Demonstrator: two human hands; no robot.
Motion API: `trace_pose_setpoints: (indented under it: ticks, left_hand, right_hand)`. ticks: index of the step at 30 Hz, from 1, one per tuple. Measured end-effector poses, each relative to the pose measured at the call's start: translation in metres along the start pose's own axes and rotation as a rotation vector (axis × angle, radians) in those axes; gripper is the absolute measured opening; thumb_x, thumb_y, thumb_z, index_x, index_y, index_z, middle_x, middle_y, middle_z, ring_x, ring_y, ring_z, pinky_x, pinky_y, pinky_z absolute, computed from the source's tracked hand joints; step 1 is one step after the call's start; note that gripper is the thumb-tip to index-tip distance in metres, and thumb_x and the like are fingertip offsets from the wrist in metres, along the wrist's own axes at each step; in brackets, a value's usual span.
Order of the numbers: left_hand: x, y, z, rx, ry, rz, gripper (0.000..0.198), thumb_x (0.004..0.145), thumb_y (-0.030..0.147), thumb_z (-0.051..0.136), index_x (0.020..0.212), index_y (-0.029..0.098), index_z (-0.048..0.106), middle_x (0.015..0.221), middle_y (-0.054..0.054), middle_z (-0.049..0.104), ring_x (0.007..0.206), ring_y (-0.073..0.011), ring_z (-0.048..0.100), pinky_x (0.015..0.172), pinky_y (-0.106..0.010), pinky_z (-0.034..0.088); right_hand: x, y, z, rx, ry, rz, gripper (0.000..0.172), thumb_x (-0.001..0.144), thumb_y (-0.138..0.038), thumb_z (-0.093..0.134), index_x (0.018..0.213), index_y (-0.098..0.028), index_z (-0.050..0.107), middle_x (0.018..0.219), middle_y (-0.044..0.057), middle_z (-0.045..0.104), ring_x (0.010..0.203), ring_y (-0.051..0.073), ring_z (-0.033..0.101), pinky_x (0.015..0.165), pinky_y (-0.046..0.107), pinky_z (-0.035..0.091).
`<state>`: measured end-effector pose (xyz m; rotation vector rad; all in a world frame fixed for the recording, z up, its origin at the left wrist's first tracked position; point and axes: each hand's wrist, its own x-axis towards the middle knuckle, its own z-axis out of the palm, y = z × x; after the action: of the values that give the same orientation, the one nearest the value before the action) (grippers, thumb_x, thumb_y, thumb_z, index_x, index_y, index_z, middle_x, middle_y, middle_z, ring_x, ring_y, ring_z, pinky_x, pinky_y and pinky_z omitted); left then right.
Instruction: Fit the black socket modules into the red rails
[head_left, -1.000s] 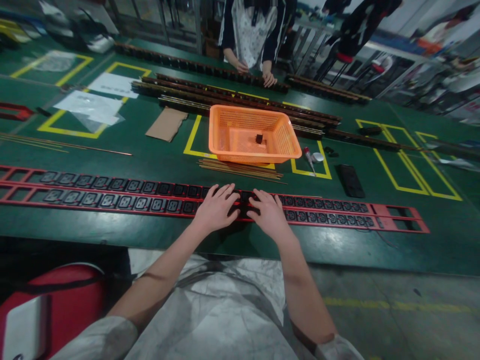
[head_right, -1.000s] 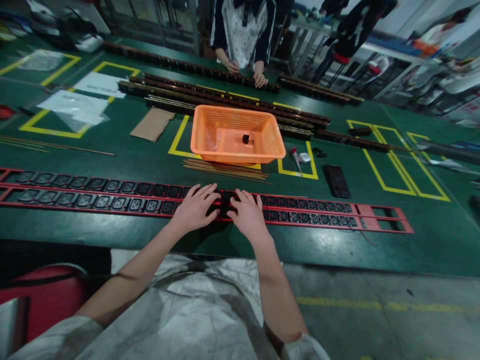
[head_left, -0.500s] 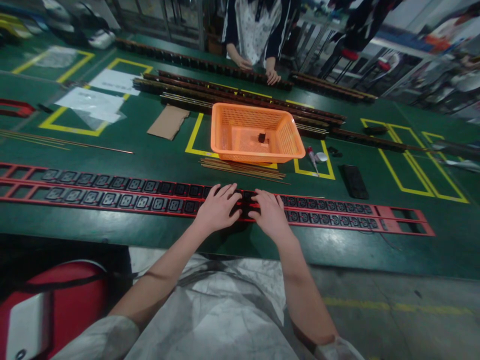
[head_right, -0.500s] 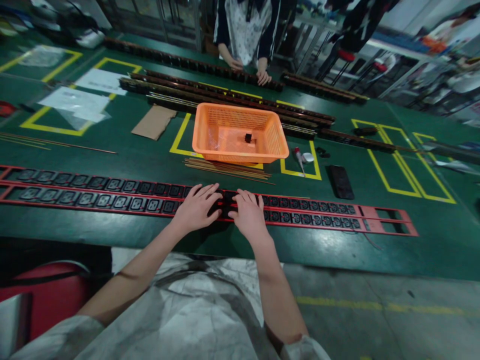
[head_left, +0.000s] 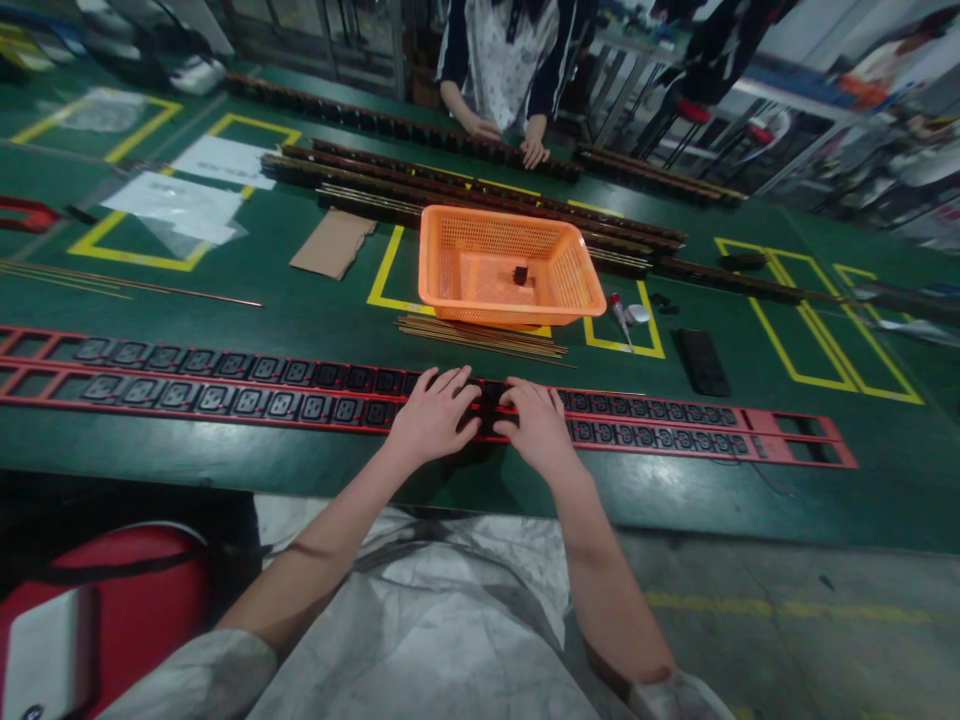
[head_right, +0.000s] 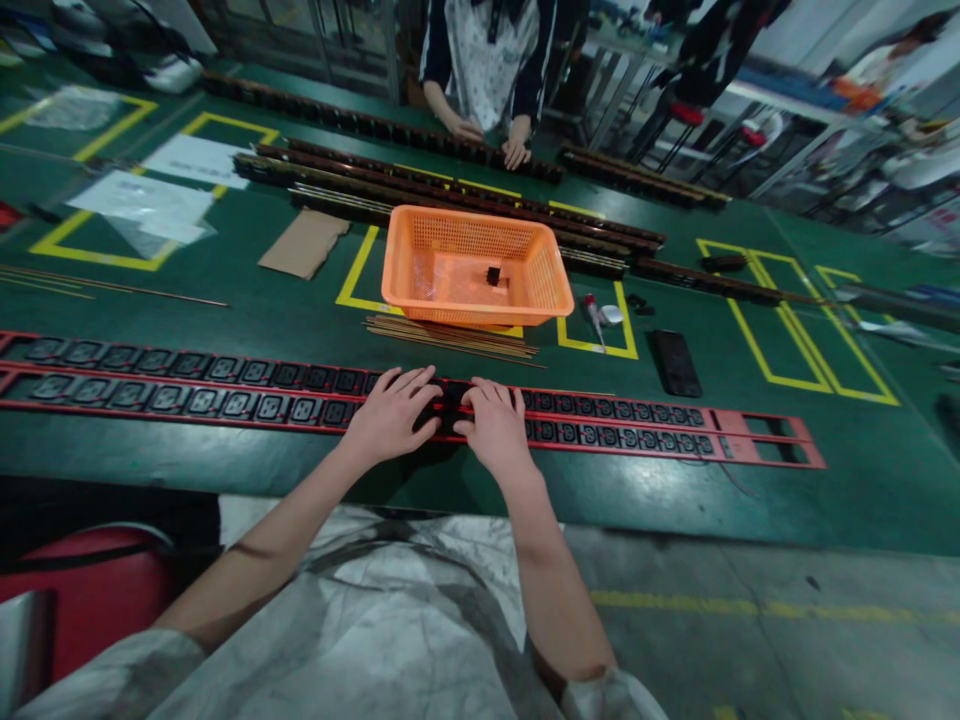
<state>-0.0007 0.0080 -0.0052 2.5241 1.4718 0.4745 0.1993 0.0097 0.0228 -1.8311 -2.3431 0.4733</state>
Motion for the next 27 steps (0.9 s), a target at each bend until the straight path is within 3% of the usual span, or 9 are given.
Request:
trace_pose_setpoints:
  ticks: [12,27]
  left_hand:
    - [-0.0013,-0.0001,0.0002,0.018,0.005,0.003,0.035,0.092,0.039,0.055,0.123,0.022,0.060,0.156,-0.015,0.049,0.142,-0.0297,0.046,0.120,-0.055,0.031]
    - [-0.0010,-0.0013,-0.0003,0.020,-0.004,0.014,0.033,0.092,0.039,0.055,0.119,0.022,0.063,0.157,-0.014,0.048,0.142,-0.0297,0.047,0.120,-0.055,0.031]
  right_hand:
    - [-0.0008,0.0044,0.0057,0.049,0.061,-0.023,0.029,0.083,-0.018,0.071,0.109,-0.026,0.060,0.145,0.005,0.060,0.137,0.028,0.050,0.119,0.061,0.026]
    - [0.0033,0.0083,0.0084,0.056,0.090,-0.047,0.020,0.082,-0.022,0.074,0.099,-0.026,0.063,0.141,0.006,0.063,0.133,0.030,0.053,0.115,0.064,0.030]
